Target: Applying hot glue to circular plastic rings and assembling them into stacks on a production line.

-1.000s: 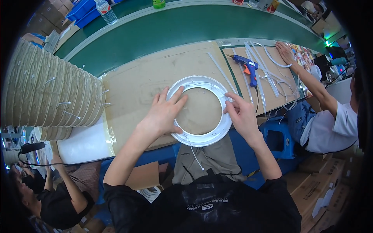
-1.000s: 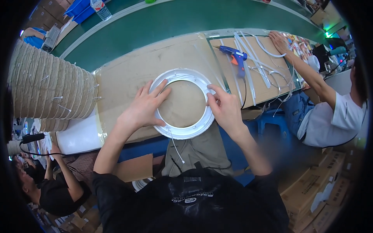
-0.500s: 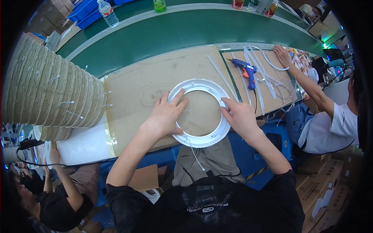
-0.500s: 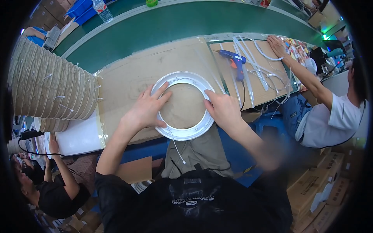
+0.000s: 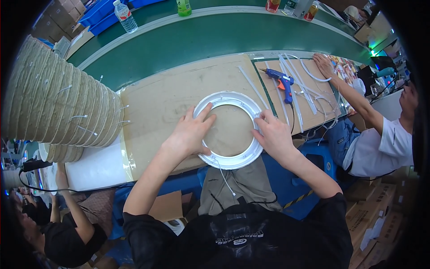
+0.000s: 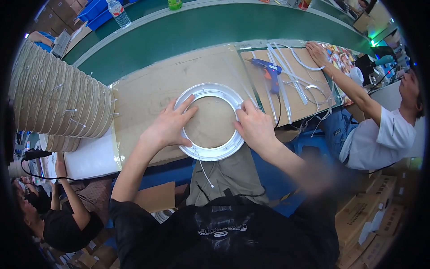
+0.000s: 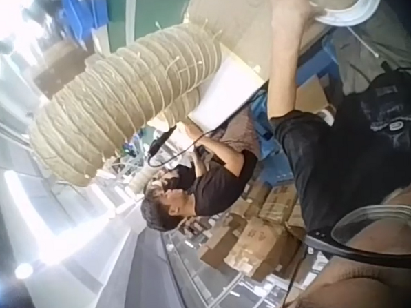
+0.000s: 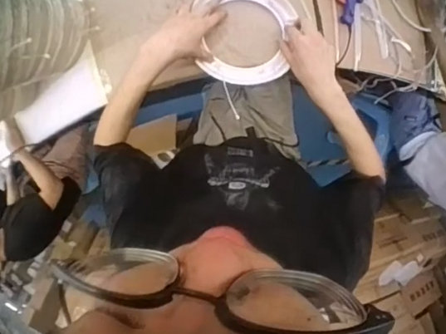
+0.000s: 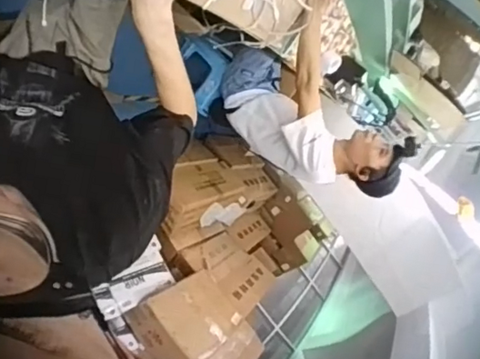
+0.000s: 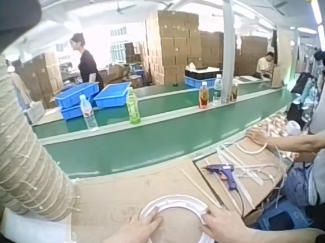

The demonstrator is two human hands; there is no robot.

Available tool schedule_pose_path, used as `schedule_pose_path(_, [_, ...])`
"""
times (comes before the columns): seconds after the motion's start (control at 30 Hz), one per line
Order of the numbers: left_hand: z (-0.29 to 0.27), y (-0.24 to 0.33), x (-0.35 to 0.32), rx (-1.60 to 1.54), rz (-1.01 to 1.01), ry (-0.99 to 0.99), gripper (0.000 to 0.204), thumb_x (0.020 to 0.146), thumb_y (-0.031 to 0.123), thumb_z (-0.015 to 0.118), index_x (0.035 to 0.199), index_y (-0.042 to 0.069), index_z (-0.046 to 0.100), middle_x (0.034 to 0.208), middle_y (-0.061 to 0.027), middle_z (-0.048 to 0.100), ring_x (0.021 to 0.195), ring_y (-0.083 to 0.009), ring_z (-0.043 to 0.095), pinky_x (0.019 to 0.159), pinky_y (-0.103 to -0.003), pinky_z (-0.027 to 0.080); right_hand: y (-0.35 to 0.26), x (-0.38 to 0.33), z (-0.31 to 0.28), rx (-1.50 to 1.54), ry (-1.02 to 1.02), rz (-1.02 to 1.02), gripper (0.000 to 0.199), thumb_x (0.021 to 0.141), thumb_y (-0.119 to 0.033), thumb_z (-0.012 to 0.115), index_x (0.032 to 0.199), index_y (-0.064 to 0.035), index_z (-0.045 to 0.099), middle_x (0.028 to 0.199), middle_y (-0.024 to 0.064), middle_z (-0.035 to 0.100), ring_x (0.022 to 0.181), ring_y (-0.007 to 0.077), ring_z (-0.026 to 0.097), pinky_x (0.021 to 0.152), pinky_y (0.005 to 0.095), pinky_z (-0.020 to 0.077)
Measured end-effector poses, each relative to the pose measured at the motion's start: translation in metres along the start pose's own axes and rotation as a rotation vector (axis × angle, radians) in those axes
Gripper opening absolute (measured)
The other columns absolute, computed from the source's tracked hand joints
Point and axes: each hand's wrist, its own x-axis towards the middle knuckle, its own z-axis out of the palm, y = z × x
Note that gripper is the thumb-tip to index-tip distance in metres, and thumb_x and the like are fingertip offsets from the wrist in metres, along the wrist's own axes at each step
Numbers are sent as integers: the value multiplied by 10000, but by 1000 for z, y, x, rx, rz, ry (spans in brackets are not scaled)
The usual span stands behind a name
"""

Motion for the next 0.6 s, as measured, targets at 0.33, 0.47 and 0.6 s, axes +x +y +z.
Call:
schedule_pose_path(0.33, [-2,3,1,20,-4,-17,1053,539,286,902,1459,111,420,1611,-102,245,1376,-500,345,1122,-528,386,5,21,-33,140,-215,-208,771,720,-323,816,1370,-62,494,1442,172,473,979,355,676,841,410,554])
schedule_pose_path(0.47, [2,1,1,13,-4,-13,1064,534,290,903,1463,114,416,1610,-111,246,1370,-510,348,1127,-521,384,-5,34,-32,16,-393,-226,929,659,-368,847,1427,-58,426,1512,236,369,995,379,673,871,426,546])
schedule_pose_path(0.6, [1,2,1,7,-2,-18,1057,539,287,900,1463,117,418,1609,-124,242,1374,-508,342,1128,-522,384,-11,37,-34,-86,-477,-235,945,645,-378,854,1424,-55,427,1497,292,352,966,405,675,872,432,545])
